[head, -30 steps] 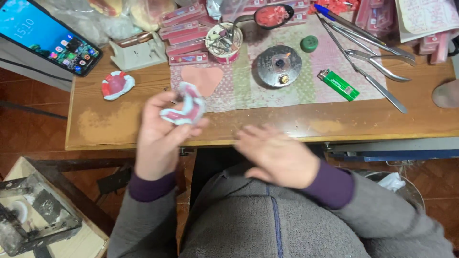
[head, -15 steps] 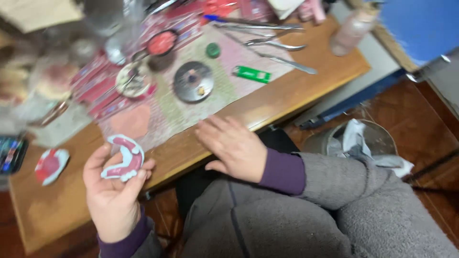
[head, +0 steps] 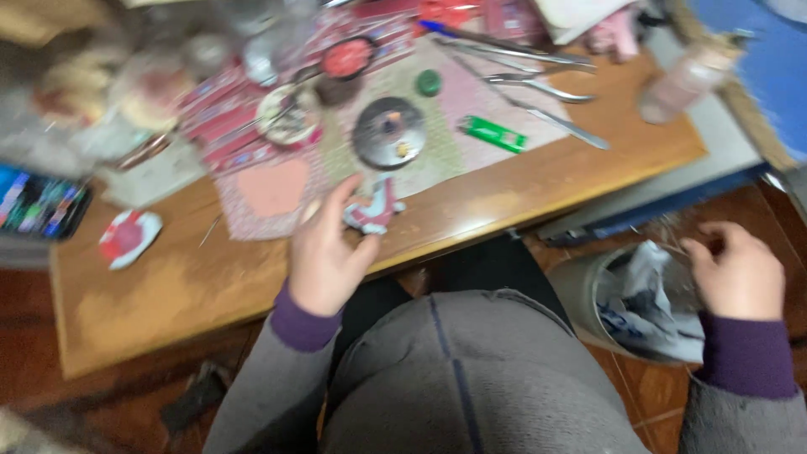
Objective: Shaping and applying material to a dental prosthetic using hand tools at a laboratory workbench.
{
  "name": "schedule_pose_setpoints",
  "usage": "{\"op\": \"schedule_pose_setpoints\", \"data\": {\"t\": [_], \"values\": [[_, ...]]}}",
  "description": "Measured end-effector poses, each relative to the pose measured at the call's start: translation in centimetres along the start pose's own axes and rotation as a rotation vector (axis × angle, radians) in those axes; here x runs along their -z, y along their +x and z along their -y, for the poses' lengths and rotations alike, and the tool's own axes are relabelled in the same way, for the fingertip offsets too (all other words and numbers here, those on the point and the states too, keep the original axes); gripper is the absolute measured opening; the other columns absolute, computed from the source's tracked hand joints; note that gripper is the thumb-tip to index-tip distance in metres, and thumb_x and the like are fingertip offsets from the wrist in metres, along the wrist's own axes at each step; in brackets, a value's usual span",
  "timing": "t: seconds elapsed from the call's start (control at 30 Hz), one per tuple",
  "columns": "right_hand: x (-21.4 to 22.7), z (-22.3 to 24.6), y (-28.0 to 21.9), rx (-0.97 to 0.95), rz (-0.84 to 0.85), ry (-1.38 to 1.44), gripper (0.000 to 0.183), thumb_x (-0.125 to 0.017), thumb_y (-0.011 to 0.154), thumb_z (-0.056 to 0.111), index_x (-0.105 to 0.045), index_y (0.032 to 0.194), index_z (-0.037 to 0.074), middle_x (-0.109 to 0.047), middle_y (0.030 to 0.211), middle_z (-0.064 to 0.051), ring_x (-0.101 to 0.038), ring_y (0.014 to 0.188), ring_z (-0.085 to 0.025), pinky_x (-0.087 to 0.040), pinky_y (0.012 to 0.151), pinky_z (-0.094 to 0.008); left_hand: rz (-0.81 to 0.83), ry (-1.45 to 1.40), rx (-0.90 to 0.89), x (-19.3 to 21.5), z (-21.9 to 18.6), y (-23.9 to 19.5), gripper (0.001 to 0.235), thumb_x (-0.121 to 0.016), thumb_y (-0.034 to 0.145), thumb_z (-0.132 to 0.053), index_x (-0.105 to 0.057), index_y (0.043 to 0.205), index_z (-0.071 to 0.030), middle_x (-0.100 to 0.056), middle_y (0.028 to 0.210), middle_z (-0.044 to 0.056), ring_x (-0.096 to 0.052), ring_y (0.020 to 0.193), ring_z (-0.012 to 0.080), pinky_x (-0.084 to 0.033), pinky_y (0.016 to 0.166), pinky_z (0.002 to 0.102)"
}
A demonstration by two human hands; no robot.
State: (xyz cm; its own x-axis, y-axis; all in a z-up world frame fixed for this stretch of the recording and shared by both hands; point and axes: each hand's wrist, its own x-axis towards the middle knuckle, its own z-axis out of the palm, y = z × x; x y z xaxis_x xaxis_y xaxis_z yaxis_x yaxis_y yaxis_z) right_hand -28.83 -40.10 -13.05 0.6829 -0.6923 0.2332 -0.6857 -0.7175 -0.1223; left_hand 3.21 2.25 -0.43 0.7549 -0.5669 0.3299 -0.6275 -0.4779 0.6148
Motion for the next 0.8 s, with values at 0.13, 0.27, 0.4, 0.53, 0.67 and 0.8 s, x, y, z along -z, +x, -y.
{"op": "schedule_pose_setpoints", "data": {"t": [0.13,0.27,0.4,0.53,0.67,0.8], "values": [[-3.6,0.0,0.5,0.084,-0.047,0.191,0.023,-0.077,0.104,0.025,-0.075,0.111,0.004,-0.073,0.092,-0.014,-0.072,0.082,-0.026,-0.057,0.084,-0.036,-0.033,0.011,-0.008,0.4,0.5,-0.3,0.067,-0.077,0.077,-0.011,-0.054,0.14,-0.005,-0.07,0.115,0.014,-0.066,0.109,0.0342,-0.051,0.096,0.043],[-1.2,6.0,1.7,0.02,0.047,0.38,0.025,-0.077,0.108,0.028,-0.075,0.102,0.004,-0.071,0.079,-0.01,-0.068,0.069,-0.02,-0.053,0.07,-0.032,-0.038,-0.017,-0.004,0.7,0.2,-0.9,0.066,-0.078,0.079,-0.013,-0.054,0.14,-0.005,-0.067,0.121,0.014,-0.064,0.114,0.0347,-0.05,0.099,0.044],[4.4,14.7,2.1,0.218,0.091,0.108,0.024,-0.086,0.091,0.03,-0.08,0.084,0.008,-0.068,0.067,-0.008,-0.064,0.07,-0.025,-0.048,0.074,-0.041,-0.089,0.009,-0.002,1.1,0.2,-1.8,0.063,-0.08,0.079,-0.016,-0.057,0.136,-0.005,-0.062,0.131,0.016,-0.061,0.12,0.0355,-0.05,0.101,0.043],[0.8,14.0,2.1,0.465,0.123,0.225,0.017,-0.085,0.081,0.025,-0.078,0.078,0.01,-0.072,0.079,-0.005,-0.066,0.087,-0.022,-0.049,0.087,-0.041,-0.142,0.025,-0.006,1.2,0.1,-3.3,0.058,-0.08,0.081,-0.017,-0.059,0.134,-0.005,-0.061,0.134,0.015,-0.061,0.122,0.0346,-0.05,0.103,0.042],[-1.4,15.6,1.2,0.32,0.633,0.936,0.042,-0.073,0.085,0.011,-0.061,0.125,0.008,-0.072,0.118,-0.01,-0.071,0.105,-0.018,-0.057,0.089,-0.032,-0.199,0.077,-0.034,0.6,0.0,-5.6,0.048,-0.079,0.084,-0.017,-0.064,0.129,-0.006,-0.061,0.133,0.014,-0.061,0.121,0.0337,-0.049,0.103,0.044],[-3.5,16.5,0.6,0.297,0.801,1.286,0.048,-0.064,0.091,0.0,-0.051,0.136,0.002,-0.068,0.126,-0.013,-0.066,0.118,-0.019,-0.053,0.101,-0.035,-0.202,0.135,-0.091,-0.5,1.0,-9.3,0.037,-0.077,0.085,-0.014,-0.069,0.121,-0.007,-0.062,0.134,0.013,-0.061,0.122,0.0339,-0.048,0.105,0.047]]}}
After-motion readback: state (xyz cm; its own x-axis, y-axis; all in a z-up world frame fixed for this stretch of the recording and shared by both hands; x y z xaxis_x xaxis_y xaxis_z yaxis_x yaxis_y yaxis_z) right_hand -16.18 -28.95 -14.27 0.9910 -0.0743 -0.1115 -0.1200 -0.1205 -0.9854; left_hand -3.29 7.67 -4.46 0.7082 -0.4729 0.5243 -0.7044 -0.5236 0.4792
